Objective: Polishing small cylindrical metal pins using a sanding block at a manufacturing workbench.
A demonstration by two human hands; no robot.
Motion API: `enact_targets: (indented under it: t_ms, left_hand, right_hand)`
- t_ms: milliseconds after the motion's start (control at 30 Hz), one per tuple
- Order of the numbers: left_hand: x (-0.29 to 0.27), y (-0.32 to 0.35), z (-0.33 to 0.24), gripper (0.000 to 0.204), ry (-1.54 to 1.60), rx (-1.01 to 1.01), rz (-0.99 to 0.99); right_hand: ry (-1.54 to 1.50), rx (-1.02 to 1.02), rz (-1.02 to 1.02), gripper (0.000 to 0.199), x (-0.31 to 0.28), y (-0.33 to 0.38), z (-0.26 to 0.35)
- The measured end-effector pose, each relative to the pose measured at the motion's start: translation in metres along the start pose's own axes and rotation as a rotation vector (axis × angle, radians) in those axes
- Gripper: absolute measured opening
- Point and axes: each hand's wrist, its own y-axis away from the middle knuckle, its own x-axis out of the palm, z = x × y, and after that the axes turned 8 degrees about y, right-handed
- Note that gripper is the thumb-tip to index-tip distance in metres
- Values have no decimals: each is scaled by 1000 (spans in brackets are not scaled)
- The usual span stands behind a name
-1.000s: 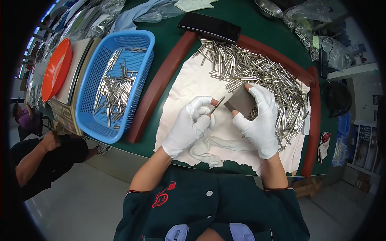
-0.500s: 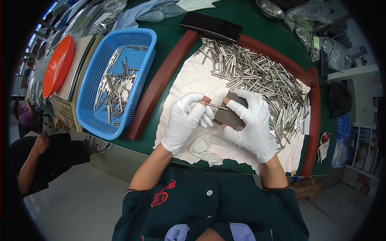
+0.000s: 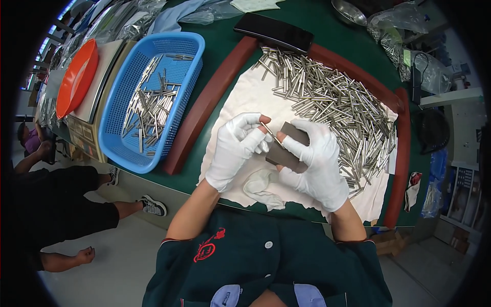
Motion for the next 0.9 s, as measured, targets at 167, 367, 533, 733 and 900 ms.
enact_targets:
  t_ms: [167,367,533,733,900]
  left_hand:
    - [-9,-3,6,16,-25,49,-7]
    - [-12,-3,6,14,-25,140,-54]
    - [-11,-1,2,13,-117,88,-48]
    - [-20,-4,10,11,14,116,-84]
    - [-26,-5,16,14,388,76,-24]
  right_hand:
    - [-33,44,16,59,2,2,-2]
    - [-101,122,20,61,-14,-1,-6]
    - [-297,204,-23,61,-9,3,-11]
    - [-288,47,43,68,-8,1,-2]
    - [-303,70,39,67,-4,4,-5]
